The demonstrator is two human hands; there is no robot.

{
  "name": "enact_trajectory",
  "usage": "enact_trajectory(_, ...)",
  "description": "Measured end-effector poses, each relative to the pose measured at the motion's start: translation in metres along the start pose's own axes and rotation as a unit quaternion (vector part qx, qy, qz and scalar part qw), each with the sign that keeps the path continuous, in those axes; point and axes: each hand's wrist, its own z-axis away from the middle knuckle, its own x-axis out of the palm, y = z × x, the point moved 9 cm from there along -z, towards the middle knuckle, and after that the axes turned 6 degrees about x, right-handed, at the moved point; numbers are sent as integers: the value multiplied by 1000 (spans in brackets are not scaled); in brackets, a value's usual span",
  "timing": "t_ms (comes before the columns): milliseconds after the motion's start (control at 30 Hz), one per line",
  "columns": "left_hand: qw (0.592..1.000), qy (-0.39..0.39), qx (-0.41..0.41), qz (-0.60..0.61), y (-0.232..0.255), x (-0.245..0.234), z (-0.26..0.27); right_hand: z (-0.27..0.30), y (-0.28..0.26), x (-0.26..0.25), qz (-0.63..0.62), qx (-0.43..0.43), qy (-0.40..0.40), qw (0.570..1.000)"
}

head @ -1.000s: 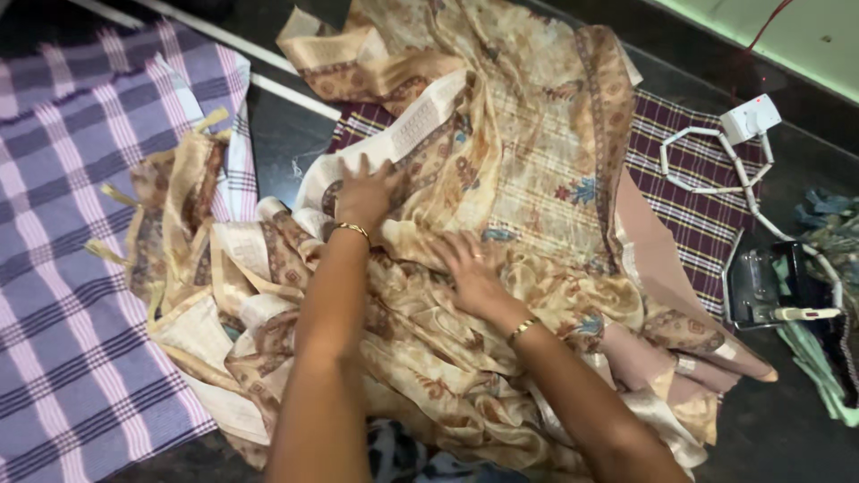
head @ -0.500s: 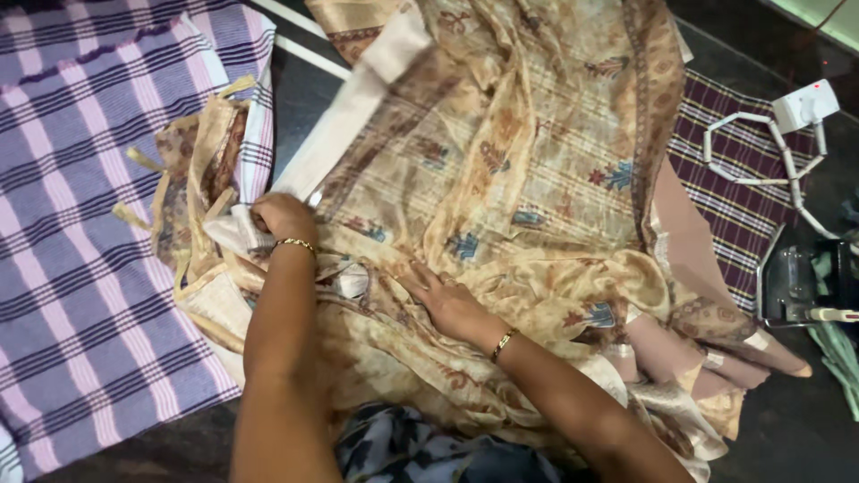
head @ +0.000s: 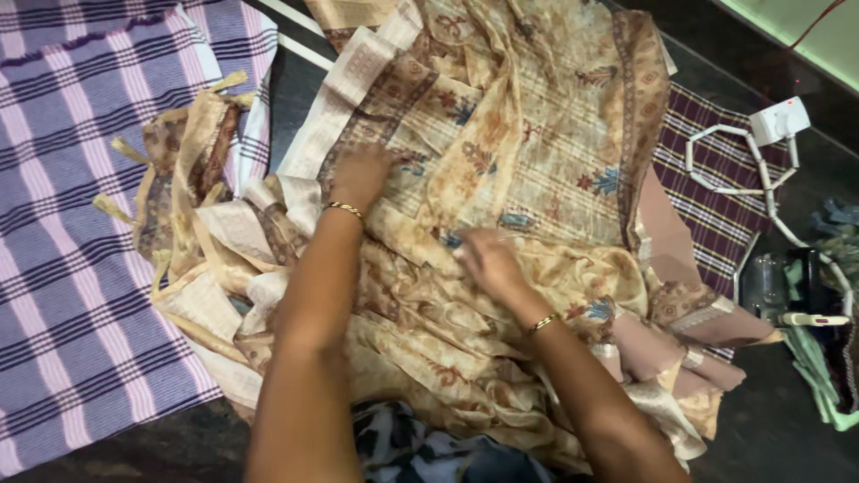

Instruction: The person irons a large patterned fabric on a plaid-covered surface. They repeatedly smooth and reposition the fabric with both hands while using a handheld iron to press different sections.

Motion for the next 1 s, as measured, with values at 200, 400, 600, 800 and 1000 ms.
enact_trajectory(200,982,-136,-94,96,26,6,-2,22,147,-32,129,266,-7,955)
enact_trajectory(400,970,-106,-187,117,-19,27,6,102,299,-10,97,460,-55,881)
enact_trajectory(600,971,-139,-159,-108,-75,86,15,114,335,-7,129,475,-159,856)
enact_trajectory(800,867,-252,-431,-5,-139,67,105,63,223,-39,150,356,-71,920)
enact_trajectory(1000,892,-222,-391,-29,-128,21,96,34,158,14,37,69,-156,985)
